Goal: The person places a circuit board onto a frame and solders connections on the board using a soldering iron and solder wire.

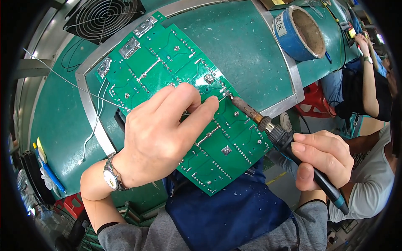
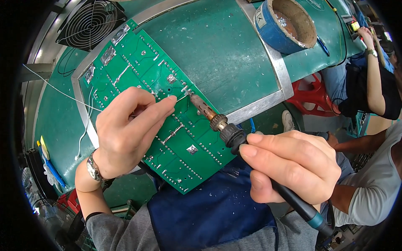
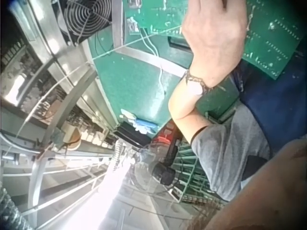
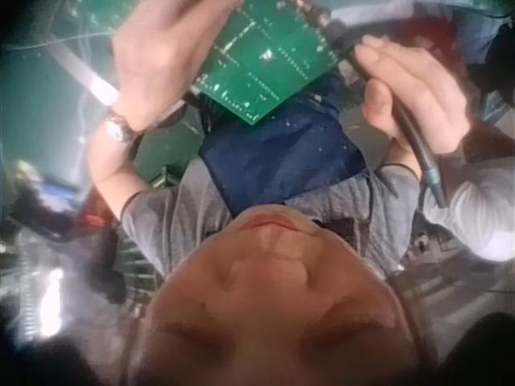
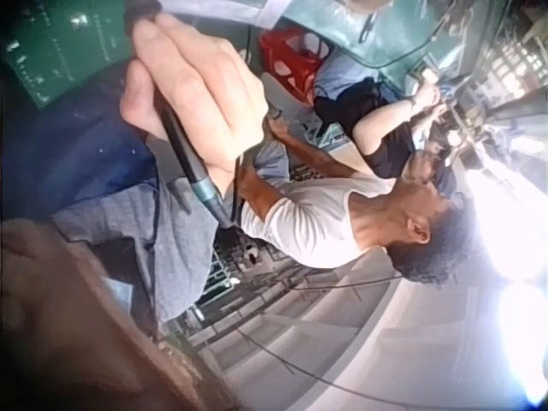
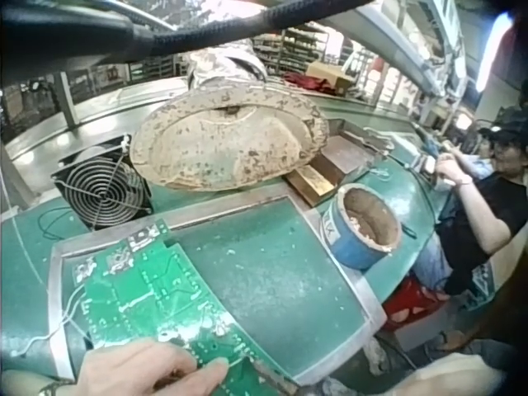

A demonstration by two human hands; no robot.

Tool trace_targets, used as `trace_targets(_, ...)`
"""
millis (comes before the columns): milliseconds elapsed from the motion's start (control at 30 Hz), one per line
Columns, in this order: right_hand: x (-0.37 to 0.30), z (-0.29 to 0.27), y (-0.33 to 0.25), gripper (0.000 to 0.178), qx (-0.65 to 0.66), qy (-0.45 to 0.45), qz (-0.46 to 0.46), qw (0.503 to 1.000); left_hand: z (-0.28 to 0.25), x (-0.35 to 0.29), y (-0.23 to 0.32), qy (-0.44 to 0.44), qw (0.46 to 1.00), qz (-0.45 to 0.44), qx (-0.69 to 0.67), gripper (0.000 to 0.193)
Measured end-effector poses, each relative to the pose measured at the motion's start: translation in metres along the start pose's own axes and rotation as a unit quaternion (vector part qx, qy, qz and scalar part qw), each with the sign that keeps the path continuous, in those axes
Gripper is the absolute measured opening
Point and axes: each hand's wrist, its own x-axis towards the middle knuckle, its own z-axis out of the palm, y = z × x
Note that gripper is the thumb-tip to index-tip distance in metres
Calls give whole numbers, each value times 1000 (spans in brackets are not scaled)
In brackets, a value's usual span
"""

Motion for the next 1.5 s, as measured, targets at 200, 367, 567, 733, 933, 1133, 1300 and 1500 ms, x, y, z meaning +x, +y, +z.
trace_targets(200, -3, -2, -1, 19, -18, 0, 11, 1000, -15, 3, 7, -30, 999, -6, -17, 29)
trace_targets(367, -11, -2, -3, 19, -14, 52, 34, 998, -20, -10, 36, -128, 987, 49, -84, 25)
trace_targets(567, -30, -21, -11, 20, -44, 63, 54, 996, -2, -17, 52, -78, 976, -3, -202, 23)
trace_targets(733, -31, -24, -7, 19, -22, 6, 16, 1000, 4, -3, 30, -12, 991, -75, -114, 27)
trace_targets(933, -24, -13, -1, 19, 0, -14, -17, 1000, 12, -8, 26, -2, 995, -81, -65, 26)
trace_targets(1133, -16, -17, -8, 18, -22, -33, -53, 998, 8, -2, 27, -6, 995, -64, -72, 27)
trace_targets(1300, -15, -16, -6, 19, -19, -39, -52, 998, 11, -5, 25, -7, 995, -67, -69, 27)
trace_targets(1500, -15, -17, -6, 19, -20, -46, -47, 998, 14, -5, 24, -5, 998, -37, -44, 32)
